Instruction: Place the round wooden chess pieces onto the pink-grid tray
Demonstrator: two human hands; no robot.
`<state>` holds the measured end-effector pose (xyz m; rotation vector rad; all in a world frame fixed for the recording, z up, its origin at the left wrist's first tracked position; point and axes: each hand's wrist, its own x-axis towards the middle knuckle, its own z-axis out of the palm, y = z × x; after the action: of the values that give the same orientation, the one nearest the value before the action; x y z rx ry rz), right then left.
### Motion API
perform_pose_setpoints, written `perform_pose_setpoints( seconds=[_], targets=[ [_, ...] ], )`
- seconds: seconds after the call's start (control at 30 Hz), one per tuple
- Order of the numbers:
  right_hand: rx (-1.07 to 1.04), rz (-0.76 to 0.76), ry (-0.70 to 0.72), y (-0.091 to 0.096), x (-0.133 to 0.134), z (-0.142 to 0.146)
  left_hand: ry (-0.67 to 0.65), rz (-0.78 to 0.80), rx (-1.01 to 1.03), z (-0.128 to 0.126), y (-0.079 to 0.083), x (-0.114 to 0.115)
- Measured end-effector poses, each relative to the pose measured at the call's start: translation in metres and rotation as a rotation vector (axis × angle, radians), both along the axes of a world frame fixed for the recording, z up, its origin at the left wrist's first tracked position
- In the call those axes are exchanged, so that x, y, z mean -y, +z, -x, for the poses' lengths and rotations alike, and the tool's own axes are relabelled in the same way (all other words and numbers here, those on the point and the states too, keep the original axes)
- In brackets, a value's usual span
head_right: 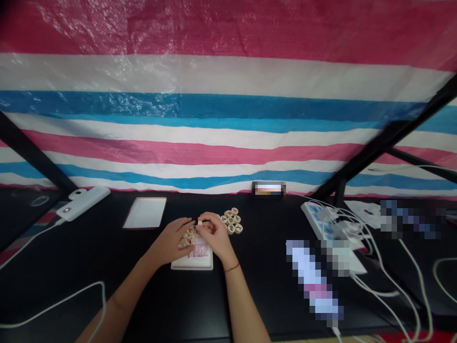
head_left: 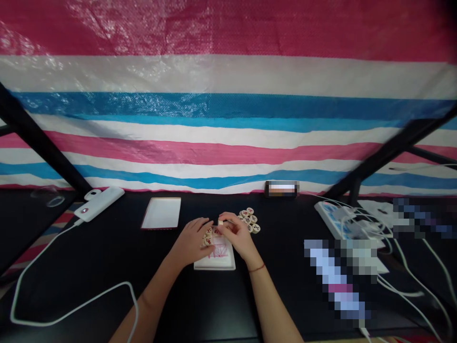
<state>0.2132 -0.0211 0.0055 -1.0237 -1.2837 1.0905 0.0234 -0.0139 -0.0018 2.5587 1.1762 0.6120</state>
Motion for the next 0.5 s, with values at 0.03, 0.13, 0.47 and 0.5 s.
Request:
perform_pose_setpoints(
  seconds=[0.03, 0.13, 0.47, 0.5],
  targets=[
    [0.062, -0.070, -0.014, 0.000, 0.003, 0.002, -0.010, 0.016, 0.007, -0.001, -0.001, 0.000],
    [0.299, -0.266, -0.051, 0.002, 0.014, 0.006, -0.030, 0.063, 0.050, -0.003, -0.003, -0.001],
    [0.833, -0.430, 0.023, 0.002, 0.028, 0.011, -0.079, 0.189, 0.112, 0.009, -0.008, -0.002],
    [0.856, -0.438, 0.030, 0.001, 0.028, 0.011, -0.081, 0.190, 0.114, 0.009, -0.009, -0.003]
  ],
)
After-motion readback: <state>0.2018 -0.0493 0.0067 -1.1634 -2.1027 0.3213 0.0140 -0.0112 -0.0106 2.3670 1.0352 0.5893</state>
